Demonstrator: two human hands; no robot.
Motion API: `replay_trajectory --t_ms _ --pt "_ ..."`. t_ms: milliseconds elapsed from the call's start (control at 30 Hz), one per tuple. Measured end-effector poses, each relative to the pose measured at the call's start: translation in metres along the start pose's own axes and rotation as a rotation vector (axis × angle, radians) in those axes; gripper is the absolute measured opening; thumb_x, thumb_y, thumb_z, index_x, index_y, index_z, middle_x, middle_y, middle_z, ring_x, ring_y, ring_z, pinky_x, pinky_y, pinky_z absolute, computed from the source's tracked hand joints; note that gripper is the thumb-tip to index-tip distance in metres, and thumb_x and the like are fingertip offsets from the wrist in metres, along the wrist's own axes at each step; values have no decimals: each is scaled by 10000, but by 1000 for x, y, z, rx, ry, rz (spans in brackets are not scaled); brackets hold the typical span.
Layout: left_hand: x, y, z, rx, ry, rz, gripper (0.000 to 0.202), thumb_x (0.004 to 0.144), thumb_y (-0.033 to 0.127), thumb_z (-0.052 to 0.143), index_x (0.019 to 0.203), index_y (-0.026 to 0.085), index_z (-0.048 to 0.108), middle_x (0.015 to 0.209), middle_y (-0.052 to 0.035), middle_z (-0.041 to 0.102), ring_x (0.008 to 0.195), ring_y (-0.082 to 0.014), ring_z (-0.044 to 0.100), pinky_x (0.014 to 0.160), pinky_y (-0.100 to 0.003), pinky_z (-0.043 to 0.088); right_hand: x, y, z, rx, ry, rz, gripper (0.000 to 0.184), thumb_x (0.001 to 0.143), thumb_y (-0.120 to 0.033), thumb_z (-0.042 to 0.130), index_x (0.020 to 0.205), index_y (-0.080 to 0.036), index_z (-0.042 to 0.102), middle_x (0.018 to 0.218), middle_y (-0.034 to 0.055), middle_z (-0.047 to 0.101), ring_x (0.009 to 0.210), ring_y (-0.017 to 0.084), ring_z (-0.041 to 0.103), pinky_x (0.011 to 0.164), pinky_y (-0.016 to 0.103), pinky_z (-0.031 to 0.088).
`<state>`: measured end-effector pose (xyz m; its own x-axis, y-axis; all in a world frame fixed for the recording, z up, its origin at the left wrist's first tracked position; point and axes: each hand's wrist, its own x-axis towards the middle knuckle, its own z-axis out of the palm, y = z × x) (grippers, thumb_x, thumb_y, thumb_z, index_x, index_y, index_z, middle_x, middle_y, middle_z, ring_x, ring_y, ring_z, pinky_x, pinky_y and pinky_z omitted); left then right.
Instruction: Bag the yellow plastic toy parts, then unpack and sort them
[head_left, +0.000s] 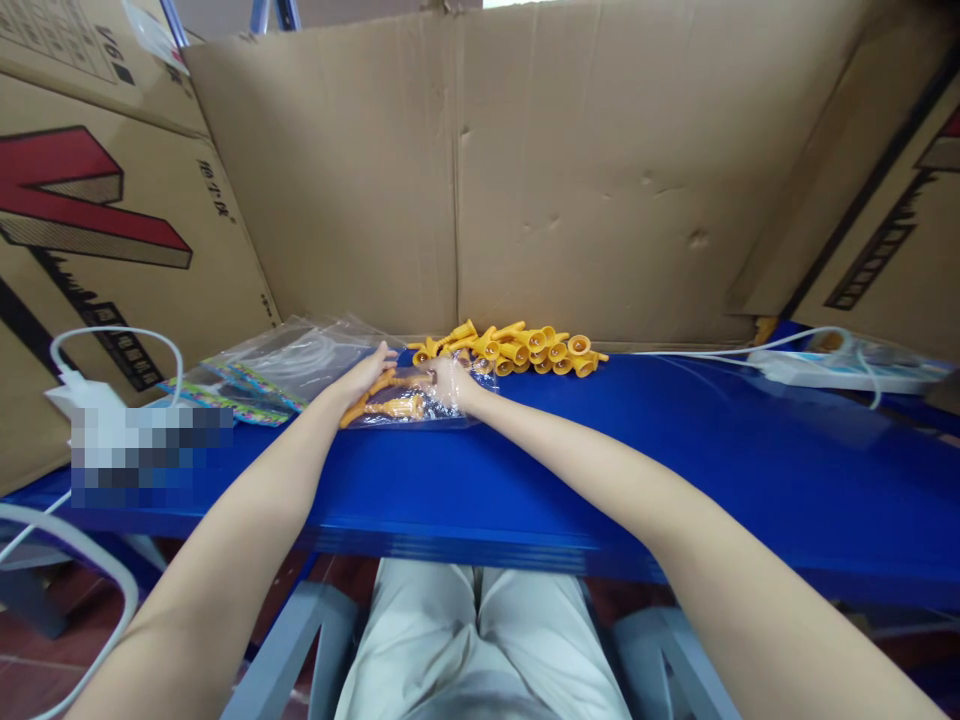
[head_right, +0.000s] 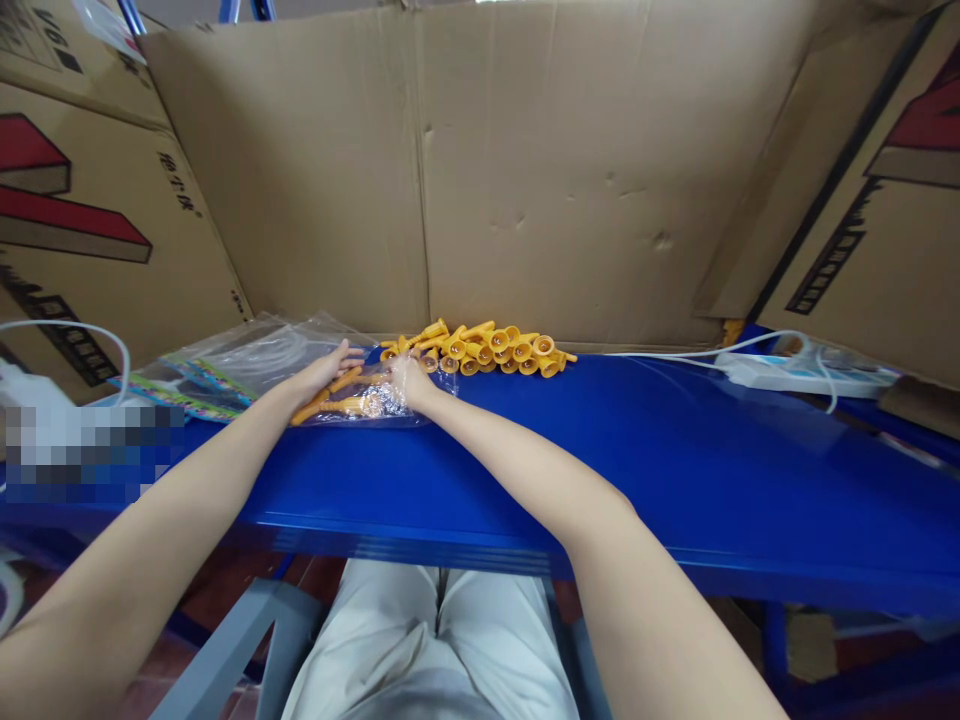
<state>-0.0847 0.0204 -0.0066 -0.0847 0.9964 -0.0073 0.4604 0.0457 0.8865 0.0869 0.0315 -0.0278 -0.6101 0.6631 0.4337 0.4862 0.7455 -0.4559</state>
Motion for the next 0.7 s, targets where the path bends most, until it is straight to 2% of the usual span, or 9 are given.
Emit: replay_trajectory --t_ms 100,233,333,400,467,567,633,700 --pt "0 1 0 -15 -3 9 596 975 438 108 1350 143 466 1376 -128 518 1222 -197 535 992 -307 450 -5 0 2 -52 65 -60 274 739 -133 607 1000 -91 679 960 125 697 888 233 637 842 331 472" --pt "0 0 1 3 -24 22 593 977 424 106 1339 129 472 1387 -142 501 1249 -180 509 1023 -298 412 -22 0 -4 -20 98 -90 351 744 -144 626 1094 -142 650 1136 144 644 1007 252 610 868 383 482" --pt "-2 -1 2 41 -45 50 589 974 425 106 1315 153 502 1415 -119 472 1294 -163 459 1031 -282 398 -33 -3 -10 -7 116 -95 245 766 -107 602 994 -154 677 1159 140 625 1121 239 557 934 393 449" --pt "-4 -1 3 79 -53 52 589 972 427 98 1313 174 506 1427 -99 460 1307 -159 442 1017 -285 412 -37 -7 -12 10 126 -94 185 765 -84 596 909 -140 697 1107 138 642 1110 224 563 958 377 431" --pt "-3 -2 3 123 -54 36 599 969 437 89 1326 182 497 1428 -92 458 1308 -161 440 997 -285 428 -39 -12 -14 63 87 -108 151 765 -83 597 852 -131 711 1027 121 672 1029 210 603 932 348 444" --pt "5 -7 3 206 -57 52 628 959 463 82 1326 181 507 1422 -91 466 1314 -163 432 1001 -274 417 -40 -20 -16 179 -71 -130 157 790 -103 574 828 -135 722 905 73 713 898 188 649 854 306 479" --pt "12 -13 2 297 -52 96 654 950 481 70 1313 184 525 1406 -93 485 1311 -172 439 1026 -291 391 -40 -25 -17 235 -161 -125 194 805 -96 543 858 -128 726 902 60 727 870 175 662 821 278 487" --pt "19 -19 3 437 -12 160 676 935 512 66 1292 200 548 1382 -96 511 1304 -204 449 1055 -352 360 -39 -27 -19 243 -204 -108 215 796 -82 540 883 -127 731 937 57 731 879 169 667 810 260 488"
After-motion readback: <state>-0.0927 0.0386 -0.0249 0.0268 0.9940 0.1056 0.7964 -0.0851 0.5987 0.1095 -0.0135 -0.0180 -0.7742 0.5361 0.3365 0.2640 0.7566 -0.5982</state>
